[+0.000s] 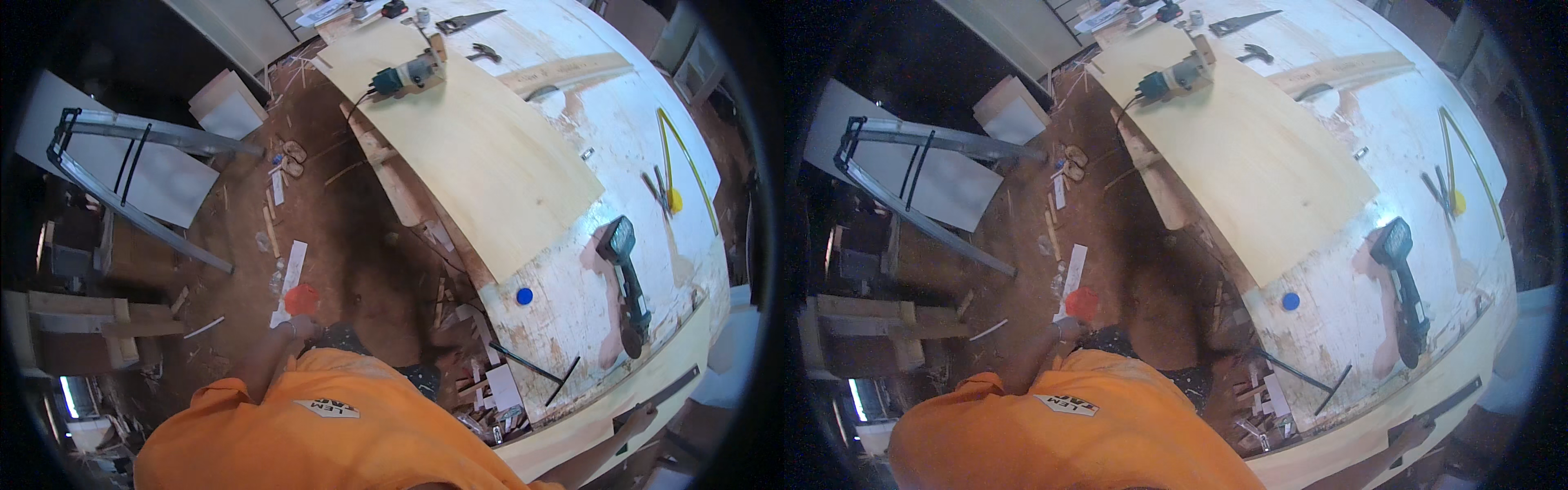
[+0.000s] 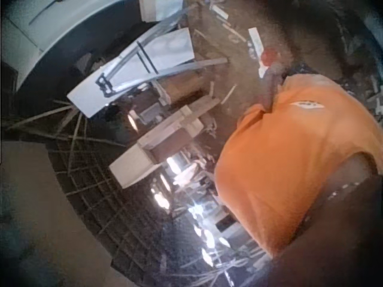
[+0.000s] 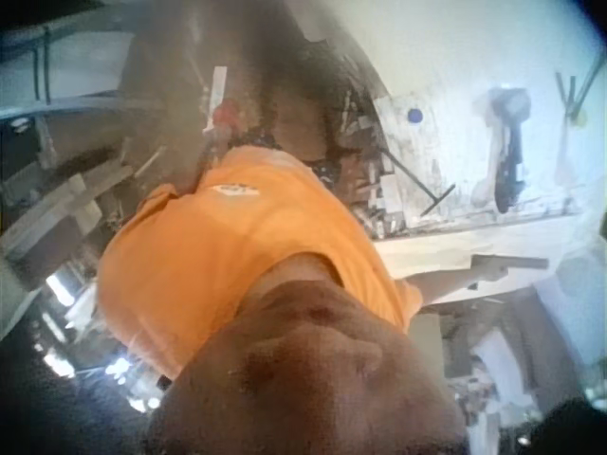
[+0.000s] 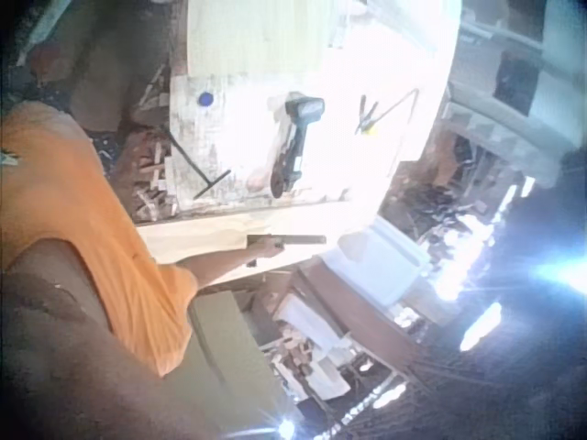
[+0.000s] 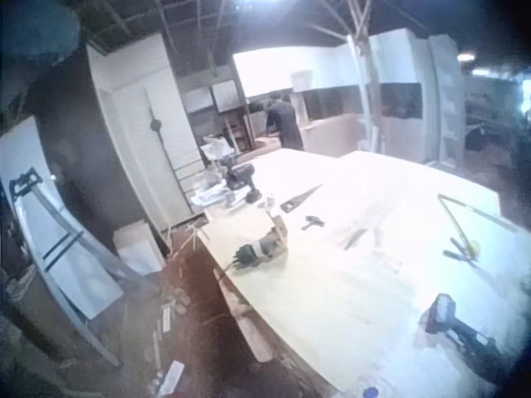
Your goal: The person uses a router to cut a curved groove into a plywood sheet on a workbench. They mark the board with a tape measure and a try square, then use a hand saw and an angle grinder to cut out a section of the wood before resuming work with the router.
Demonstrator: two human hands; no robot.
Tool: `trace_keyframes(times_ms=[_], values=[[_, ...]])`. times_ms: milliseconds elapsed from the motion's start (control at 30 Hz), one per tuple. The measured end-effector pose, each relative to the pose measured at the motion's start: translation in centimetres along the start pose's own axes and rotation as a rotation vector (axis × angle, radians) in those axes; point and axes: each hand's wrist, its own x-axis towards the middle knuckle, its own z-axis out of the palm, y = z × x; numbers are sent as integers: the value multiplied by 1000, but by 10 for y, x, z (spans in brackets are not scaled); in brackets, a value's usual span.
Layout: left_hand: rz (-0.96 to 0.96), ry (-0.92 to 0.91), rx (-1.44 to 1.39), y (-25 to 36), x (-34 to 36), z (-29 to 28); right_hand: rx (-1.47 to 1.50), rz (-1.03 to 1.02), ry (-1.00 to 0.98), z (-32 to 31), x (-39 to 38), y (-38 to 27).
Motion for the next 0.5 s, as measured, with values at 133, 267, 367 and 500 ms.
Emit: trace_keyframes(times_ms=[133, 267, 367, 500], values=[[315, 128, -83, -106, 80, -6, 416, -17, 0, -35, -147, -158], [111, 377, 188, -187, 170, -26, 830, -38, -143, -7, -362, -381], [490, 335, 441, -207, 205, -108, 744, -388, -382, 60, -480, -468], [470, 416, -293, -262, 187, -238, 654, -640, -720, 24, -617, -674]])
